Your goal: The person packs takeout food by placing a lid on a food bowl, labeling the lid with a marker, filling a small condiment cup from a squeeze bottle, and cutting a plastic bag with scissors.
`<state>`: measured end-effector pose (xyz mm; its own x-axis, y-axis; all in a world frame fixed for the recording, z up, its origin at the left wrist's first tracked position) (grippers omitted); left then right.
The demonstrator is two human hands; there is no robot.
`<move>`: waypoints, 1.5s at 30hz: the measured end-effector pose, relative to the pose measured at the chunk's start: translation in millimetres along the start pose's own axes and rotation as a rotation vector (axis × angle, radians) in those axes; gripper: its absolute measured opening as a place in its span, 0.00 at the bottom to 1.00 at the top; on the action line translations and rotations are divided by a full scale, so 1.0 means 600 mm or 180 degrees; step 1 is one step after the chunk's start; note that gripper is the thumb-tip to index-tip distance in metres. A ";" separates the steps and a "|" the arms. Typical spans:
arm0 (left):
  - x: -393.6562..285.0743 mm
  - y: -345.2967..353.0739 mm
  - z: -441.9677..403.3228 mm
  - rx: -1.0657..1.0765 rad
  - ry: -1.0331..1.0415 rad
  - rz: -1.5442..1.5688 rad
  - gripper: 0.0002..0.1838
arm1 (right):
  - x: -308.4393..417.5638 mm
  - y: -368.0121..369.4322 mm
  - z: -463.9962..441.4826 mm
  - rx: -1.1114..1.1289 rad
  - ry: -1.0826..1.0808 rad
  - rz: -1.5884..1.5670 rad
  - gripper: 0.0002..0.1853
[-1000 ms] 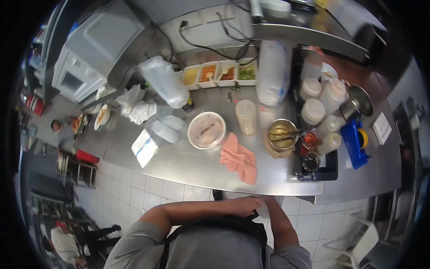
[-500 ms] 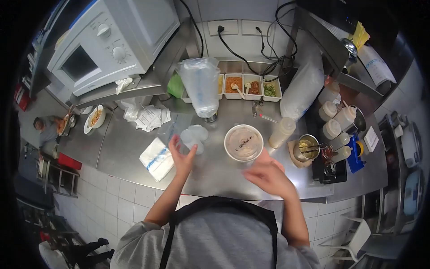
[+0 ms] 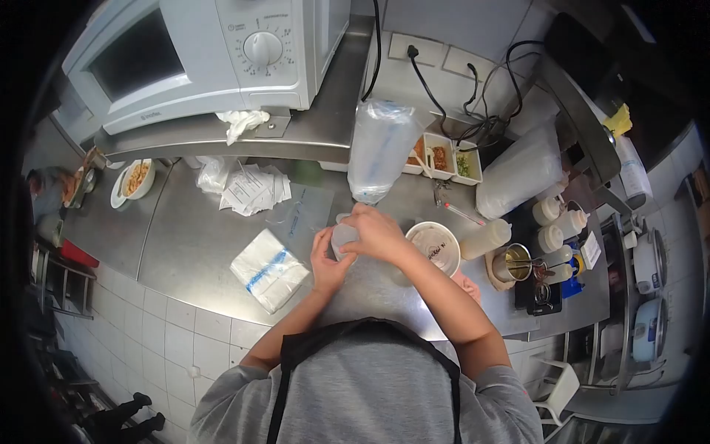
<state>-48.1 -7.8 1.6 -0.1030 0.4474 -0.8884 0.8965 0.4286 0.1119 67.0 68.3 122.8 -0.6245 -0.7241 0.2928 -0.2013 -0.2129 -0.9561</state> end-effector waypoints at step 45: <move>0.068 -0.136 -0.223 0.1502 -0.1284 -0.0773 0.33 | -0.056 0.001 0.082 -0.0218 0.1077 -0.3502 0.26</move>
<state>-183.3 80.5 15.7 -0.2388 0.0134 -0.9710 0.9700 0.0495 -0.2379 125.0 59.8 111.7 -0.2540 0.0464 0.9661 -0.7967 -0.5764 -0.1818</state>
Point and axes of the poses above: each hand's wrist, its own z-axis away from the middle knuckle, its own y-axis out of the palm, x = y × z, the point moved 1 cm from there along -z, towards the middle knuckle, and after that the axes turned 12 degrees about z, right-handed, at the moved point
